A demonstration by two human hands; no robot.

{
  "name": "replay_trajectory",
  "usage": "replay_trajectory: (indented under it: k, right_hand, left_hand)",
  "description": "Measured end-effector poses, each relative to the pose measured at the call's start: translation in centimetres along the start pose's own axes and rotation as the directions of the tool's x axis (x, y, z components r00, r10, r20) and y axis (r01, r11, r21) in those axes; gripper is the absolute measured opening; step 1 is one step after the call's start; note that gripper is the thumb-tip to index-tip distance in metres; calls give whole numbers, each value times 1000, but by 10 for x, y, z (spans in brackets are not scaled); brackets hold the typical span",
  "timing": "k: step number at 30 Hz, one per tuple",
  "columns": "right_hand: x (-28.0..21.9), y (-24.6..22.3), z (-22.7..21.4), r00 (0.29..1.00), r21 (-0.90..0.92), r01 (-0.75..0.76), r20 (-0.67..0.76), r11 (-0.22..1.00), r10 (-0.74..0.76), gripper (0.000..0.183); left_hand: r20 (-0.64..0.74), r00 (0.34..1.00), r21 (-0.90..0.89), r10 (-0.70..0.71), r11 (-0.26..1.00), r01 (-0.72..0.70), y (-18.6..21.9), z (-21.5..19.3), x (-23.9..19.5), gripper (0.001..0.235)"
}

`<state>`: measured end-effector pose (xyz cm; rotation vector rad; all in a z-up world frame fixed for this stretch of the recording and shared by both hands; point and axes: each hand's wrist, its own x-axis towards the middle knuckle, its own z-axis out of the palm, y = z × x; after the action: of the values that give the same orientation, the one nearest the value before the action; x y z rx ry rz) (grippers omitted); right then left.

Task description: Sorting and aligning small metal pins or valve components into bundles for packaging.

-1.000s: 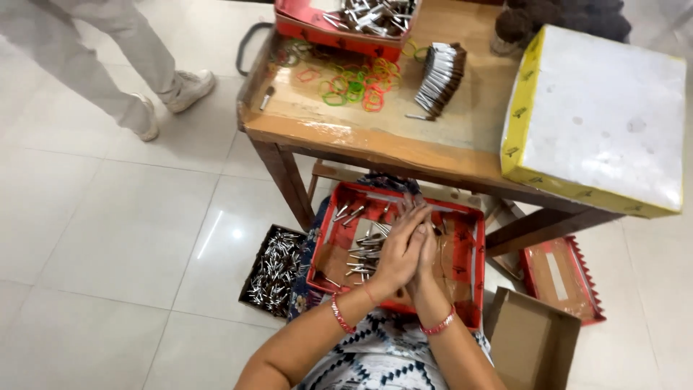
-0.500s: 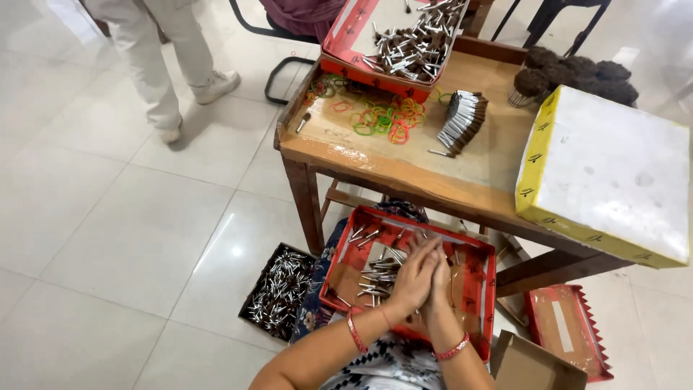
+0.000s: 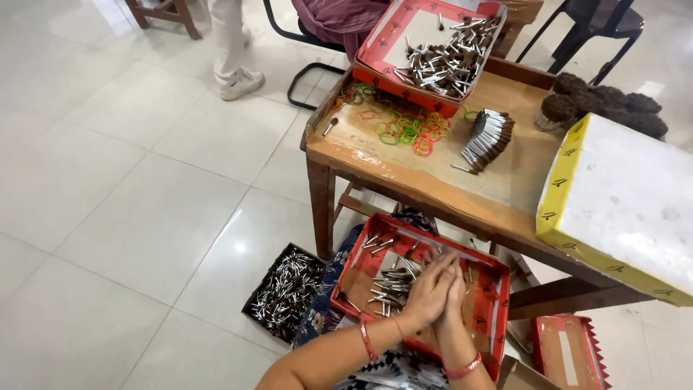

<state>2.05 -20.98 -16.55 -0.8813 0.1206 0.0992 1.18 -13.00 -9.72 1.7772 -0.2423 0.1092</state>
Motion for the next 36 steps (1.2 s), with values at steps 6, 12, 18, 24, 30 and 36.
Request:
replay_trajectory:
  k: [6,12,18,24,30,36]
  right_hand:
    - [-2,-4,-1,950,156,-139,-258,978,176,68]
    - [-2,-5,3,925,93,-107,-356,990,134,68]
    - [-10,-1,2,972,-29,46,-228,998,-52,70]
    - [-4,6,-16,985,-56,150,-78,987,-154,71]
    - [-4,-7,1,999,-30,-37,11,999,38,74]
    - [6,4,-16,886,59,-174,-427,983,182,68]
  left_hand:
    - [-121,988,101,100,991,-87,-35,7,26,45]
    - [-44,996,17,77,997,-76,-16,6,10,44]
    - [-15,1000,-91,-23,996,22,-18,3,11,44]
    - [32,998,-94,51,994,-48,-37,14,10,44]
    - [-9,1000,-40,29,999,-29,-33,20,6,47]
    - [-47,999,-13,-3,1000,3,-33,20,2,46]
